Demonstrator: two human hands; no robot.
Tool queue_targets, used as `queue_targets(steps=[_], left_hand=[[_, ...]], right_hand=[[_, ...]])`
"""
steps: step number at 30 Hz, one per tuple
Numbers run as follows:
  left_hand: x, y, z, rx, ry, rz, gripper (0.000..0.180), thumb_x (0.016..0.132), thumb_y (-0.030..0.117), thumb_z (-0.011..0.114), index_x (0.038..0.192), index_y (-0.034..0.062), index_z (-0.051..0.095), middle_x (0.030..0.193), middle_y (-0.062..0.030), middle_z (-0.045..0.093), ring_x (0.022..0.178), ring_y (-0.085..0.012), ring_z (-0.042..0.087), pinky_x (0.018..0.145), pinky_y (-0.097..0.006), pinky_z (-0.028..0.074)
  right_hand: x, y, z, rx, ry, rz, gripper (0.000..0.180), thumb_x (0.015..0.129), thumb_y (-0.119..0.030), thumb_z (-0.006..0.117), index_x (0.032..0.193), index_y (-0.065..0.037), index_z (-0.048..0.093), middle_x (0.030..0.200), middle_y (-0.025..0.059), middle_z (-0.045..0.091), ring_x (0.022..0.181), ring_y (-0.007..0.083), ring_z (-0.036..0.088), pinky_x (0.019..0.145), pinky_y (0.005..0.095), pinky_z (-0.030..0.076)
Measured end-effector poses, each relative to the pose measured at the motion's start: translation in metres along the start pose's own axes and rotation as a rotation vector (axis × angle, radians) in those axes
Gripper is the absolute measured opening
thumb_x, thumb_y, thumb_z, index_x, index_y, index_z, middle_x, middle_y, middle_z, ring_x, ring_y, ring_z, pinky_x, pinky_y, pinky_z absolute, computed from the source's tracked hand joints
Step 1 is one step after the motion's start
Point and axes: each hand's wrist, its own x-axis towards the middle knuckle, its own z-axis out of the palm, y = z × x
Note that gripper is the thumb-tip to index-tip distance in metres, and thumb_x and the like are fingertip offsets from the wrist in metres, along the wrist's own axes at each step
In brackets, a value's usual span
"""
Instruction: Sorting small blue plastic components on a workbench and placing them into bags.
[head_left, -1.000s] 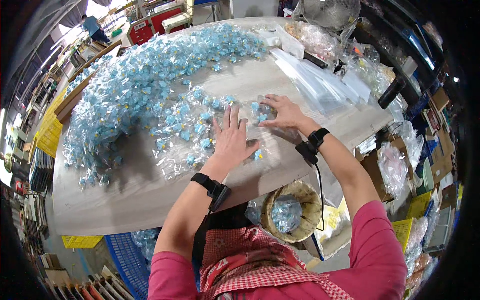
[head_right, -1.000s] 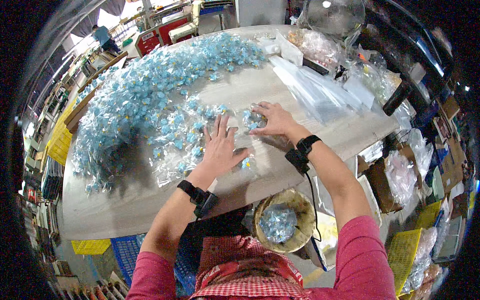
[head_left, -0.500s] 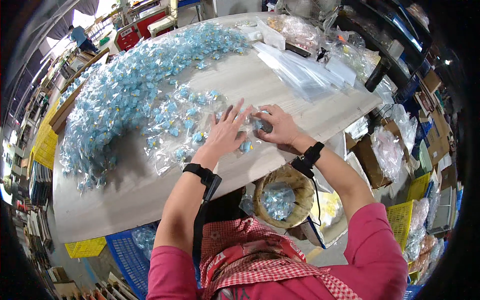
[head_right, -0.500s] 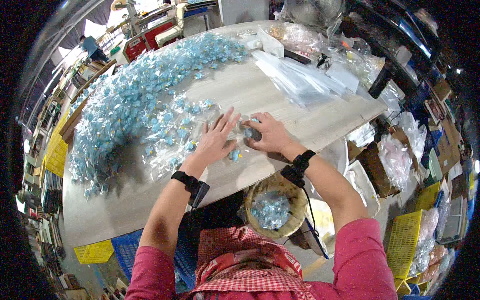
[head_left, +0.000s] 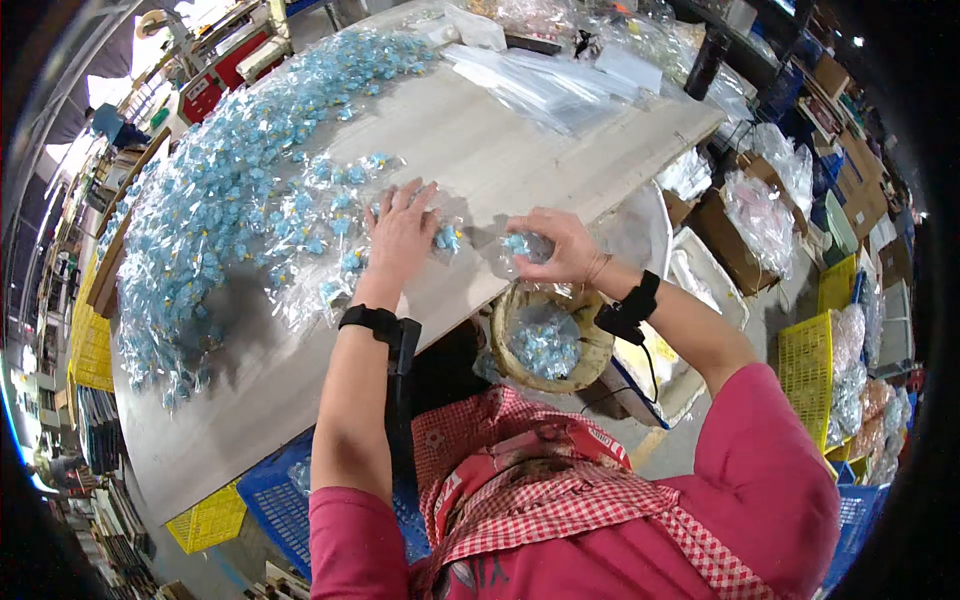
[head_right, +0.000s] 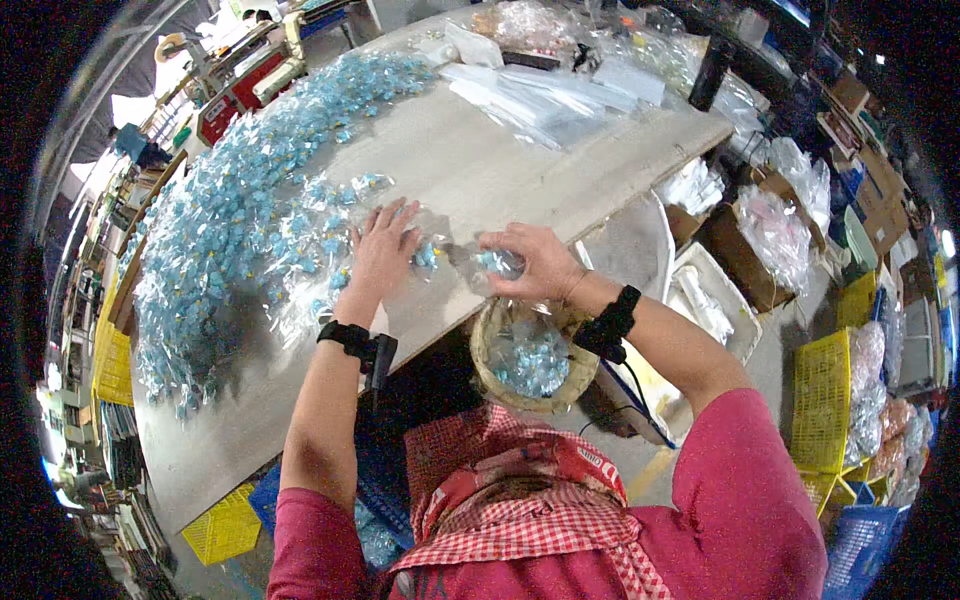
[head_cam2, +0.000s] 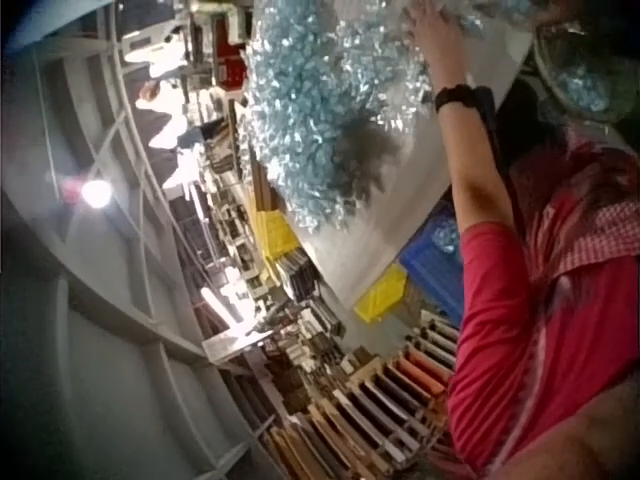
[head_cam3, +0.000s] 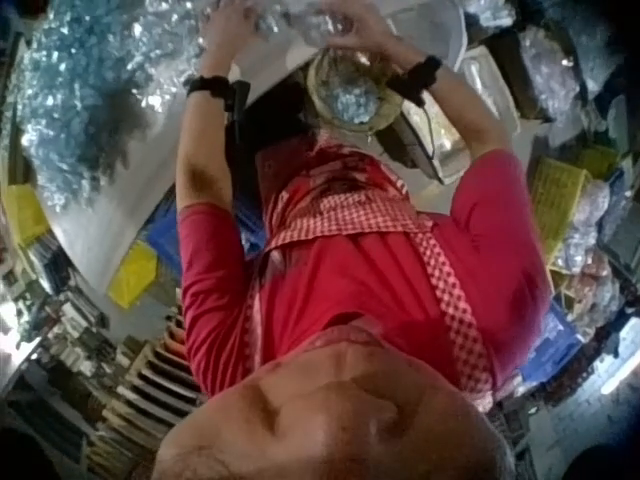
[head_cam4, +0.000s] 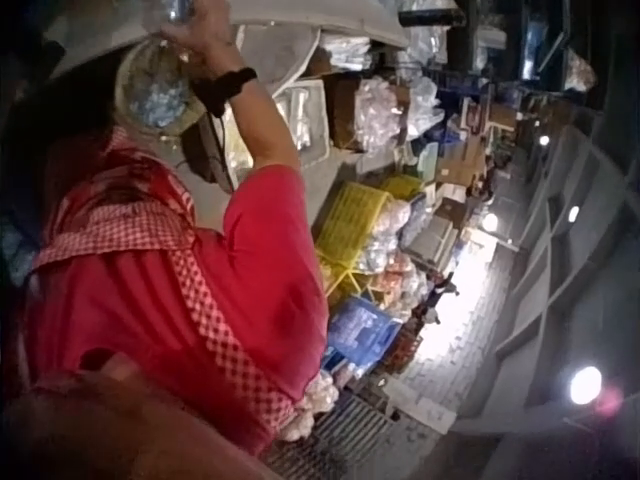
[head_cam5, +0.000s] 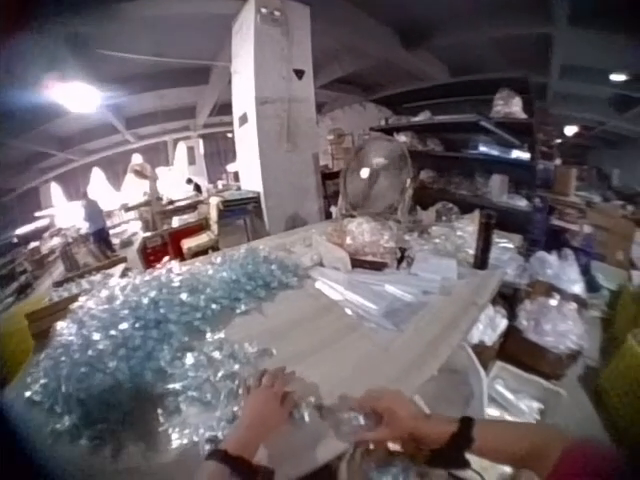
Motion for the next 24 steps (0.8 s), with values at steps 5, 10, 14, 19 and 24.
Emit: queue_targets(steps=[5, 10, 14, 19, 24], left_hand=[[0.008, -0.01, -0.007, 0.067, 0.095, 0.114, 0.045, 0.097, 0.039, 0.054, 0.139, 0.0233, 0.052, 0.152, -0.0047, 0.039, 0.144, -0.0383, 0.026, 0.114, -0.063, 0.019], [0.006, -0.005, -0.039, 0.058, 0.146, 0.186, 0.037, 0.097, 0.035, 0.056, 0.13, 0.0196, 0.061, 0.149, -0.011, 0.042, 0.142, -0.0401, 0.029, 0.114, -0.056, 0.026], [-0.017, 0.01, -0.063, 0.061, 0.188, 0.216, 0.031, 0.098, 0.031, 0.057, 0.125, 0.0185, 0.065, 0.148, -0.0156, 0.042, 0.142, -0.0366, 0.03, 0.115, -0.048, 0.029], [-0.051, 0.015, -0.088, 0.007, 0.227, 0.298, 0.028, 0.093, 0.02, 0.063, 0.12, 0.0149, 0.067, 0.147, -0.0136, 0.044, 0.141, -0.0342, 0.034, 0.115, -0.046, 0.029], [-0.076, -0.001, -0.099, 0.051, 0.298, 0.276, 0.025, 0.09, 0.015, 0.066, 0.115, 0.0127, 0.069, 0.142, -0.0162, 0.049, 0.137, -0.0391, 0.039, 0.111, -0.047, 0.034]], right_hand=[[-0.07, -0.019, 0.0, 0.244, -0.246, -0.017, 0.047, 0.073, -0.029, 0.076, 0.113, -0.007, 0.065, 0.099, 0.0166, 0.067, 0.089, 0.0347, 0.066, 0.079, 0.0411, 0.053], [-0.084, -0.012, 0.014, 0.034, -0.826, 0.183, 0.074, 0.073, -0.038, 0.077, 0.14, -0.018, 0.051, 0.121, 0.0229, 0.062, 0.107, 0.039, 0.061, 0.091, 0.0466, 0.049], [-0.103, -0.009, 0.026, -0.185, -0.756, 0.032, 0.065, 0.079, -0.04, 0.072, 0.139, -0.028, 0.05, 0.139, 0.021, 0.046, 0.102, 0.0399, 0.063, 0.087, 0.0466, 0.051], [-0.096, -0.021, 0.021, -0.255, -0.839, 0.009, 0.045, 0.086, -0.043, 0.064, 0.124, -0.02, 0.062, 0.1, 0.017, 0.065, 0.085, 0.0372, 0.066, 0.073, 0.0484, 0.052], [-0.095, -0.024, 0.019, -0.175, -0.675, -0.006, 0.039, 0.094, -0.037, 0.056, 0.075, -0.004, 0.066, 0.066, 0.0183, 0.063, 0.062, 0.0394, 0.061, 0.06, 0.047, 0.049]])
